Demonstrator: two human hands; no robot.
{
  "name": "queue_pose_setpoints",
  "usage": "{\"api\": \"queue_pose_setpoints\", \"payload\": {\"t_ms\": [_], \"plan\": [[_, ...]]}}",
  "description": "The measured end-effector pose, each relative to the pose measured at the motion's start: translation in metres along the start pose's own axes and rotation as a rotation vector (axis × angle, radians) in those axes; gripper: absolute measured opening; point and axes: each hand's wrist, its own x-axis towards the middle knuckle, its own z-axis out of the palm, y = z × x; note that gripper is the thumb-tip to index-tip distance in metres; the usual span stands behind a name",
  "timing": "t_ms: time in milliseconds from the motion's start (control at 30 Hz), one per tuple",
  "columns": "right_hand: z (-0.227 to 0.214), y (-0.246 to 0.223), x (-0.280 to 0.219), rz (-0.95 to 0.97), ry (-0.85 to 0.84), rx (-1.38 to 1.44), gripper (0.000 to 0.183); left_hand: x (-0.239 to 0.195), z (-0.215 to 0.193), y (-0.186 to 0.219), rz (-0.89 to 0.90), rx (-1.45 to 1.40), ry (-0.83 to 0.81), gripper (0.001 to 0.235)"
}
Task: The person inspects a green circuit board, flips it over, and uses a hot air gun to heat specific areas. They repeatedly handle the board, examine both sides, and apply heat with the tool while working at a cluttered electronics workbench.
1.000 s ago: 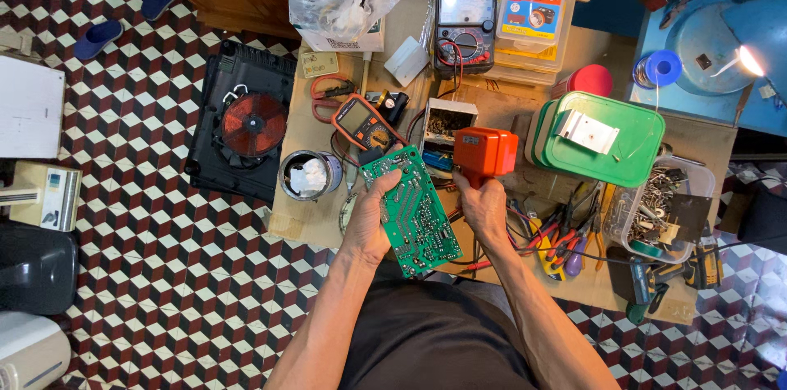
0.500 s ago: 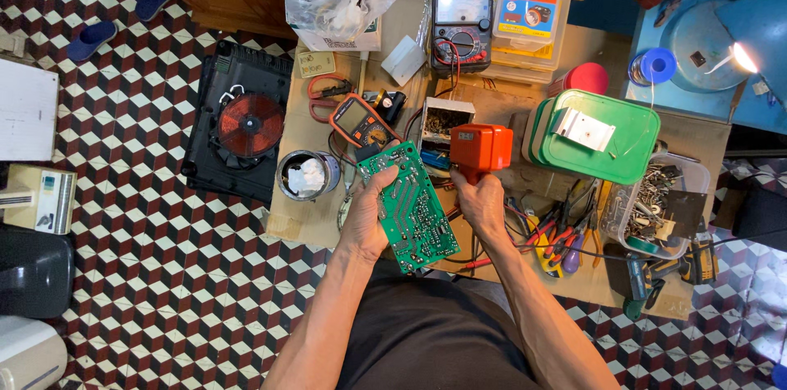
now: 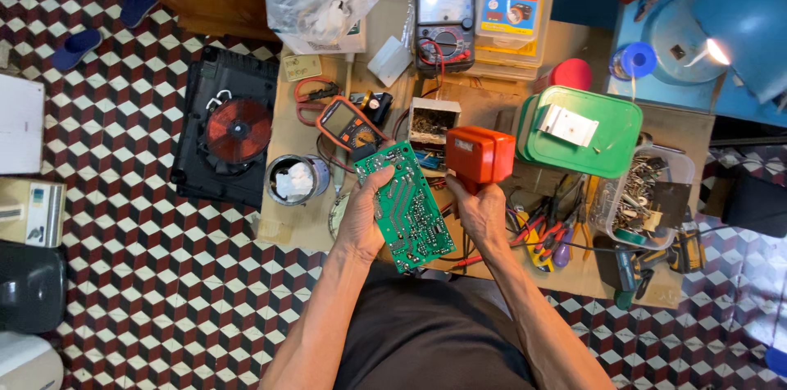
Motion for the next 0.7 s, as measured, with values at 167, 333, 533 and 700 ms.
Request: {"api": "queue_pose_setpoints", "payload": {"t_ms": [167, 333, 533, 700], "plan": [[-0.045, -0.002, -0.038, 0.025, 0.091, 0.067, 0.025, 0.01, 0.027, -0.022, -0.101, -0.026, -0.085, 0.047], [-0.122, -0.002, -0.091, -0.115, 0.205, 0.295, 0.019, 0.025, 0.06, -0.059, -0.171, 0.037, -0.098, 0.047], [-0.188, 0.0, -0.076, -0.098, 0.535, 0.236, 0.021, 0.044, 0.101, -0.105, -0.273, 0.111, -0.207, 0.049], [-0.206, -0.003, -0.06, -0.035, 0.412, 0.427, 0.021, 0.052, 0.117, -0.123, -0.287, 0.171, -0.211, 0.051]]}}
